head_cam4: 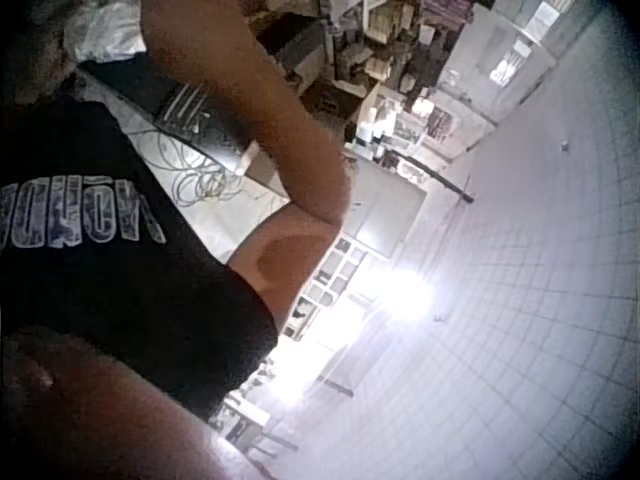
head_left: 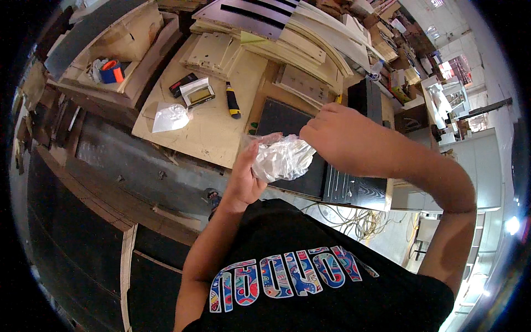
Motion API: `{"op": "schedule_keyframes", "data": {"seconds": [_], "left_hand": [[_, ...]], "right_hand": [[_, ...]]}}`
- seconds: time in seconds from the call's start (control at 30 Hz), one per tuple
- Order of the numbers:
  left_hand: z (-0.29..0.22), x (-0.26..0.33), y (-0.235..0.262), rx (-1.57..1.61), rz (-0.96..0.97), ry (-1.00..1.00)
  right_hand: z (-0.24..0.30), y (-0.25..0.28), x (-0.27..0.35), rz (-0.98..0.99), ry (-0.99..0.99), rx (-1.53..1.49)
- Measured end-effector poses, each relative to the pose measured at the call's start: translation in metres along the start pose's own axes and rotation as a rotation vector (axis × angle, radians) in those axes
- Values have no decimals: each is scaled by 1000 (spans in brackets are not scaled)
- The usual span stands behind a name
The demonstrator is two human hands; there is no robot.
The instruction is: The person places hardware items into a plastic bag and closes it by hand.
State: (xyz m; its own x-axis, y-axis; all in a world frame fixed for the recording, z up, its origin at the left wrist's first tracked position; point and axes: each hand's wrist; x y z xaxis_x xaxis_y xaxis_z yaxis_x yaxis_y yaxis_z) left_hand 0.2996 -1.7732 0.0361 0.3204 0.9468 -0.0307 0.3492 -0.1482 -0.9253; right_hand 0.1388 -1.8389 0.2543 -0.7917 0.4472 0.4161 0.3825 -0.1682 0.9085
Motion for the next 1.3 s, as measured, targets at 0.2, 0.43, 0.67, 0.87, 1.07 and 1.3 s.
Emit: {"op": "schedule_keyframes", "data": {"seconds": [0.2,0.43,0.67,0.87,1.07,1.3], "left_hand": [[8,-4,15,-502,82,-193],[5,-5,14,98,124,166],[14,0,13,3,296,-110],[5,14,-9,-322,110,-265],[2,18,-9,-240,88,-86],[9,7,18,359,-13,368]], "right_hand": [[17,-20,5,-234,66,181],[5,-16,-4,-111,262,315],[-1,-28,-1,-134,179,230],[7,-23,9,-132,183,235],[3,-39,7,-188,229,370],[8,-28,8,-124,188,330]]}}
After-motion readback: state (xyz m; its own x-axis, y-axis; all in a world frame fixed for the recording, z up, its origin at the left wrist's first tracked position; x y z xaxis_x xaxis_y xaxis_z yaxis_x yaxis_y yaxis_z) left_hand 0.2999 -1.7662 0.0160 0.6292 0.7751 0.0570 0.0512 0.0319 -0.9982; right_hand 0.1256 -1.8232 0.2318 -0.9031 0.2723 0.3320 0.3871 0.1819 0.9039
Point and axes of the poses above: each hand's wrist, its own x-axis away from the middle knuckle, its own y-axis out of the back of the hand, z = x × y, and after that the axes turned 1 degree about -y, right-handed
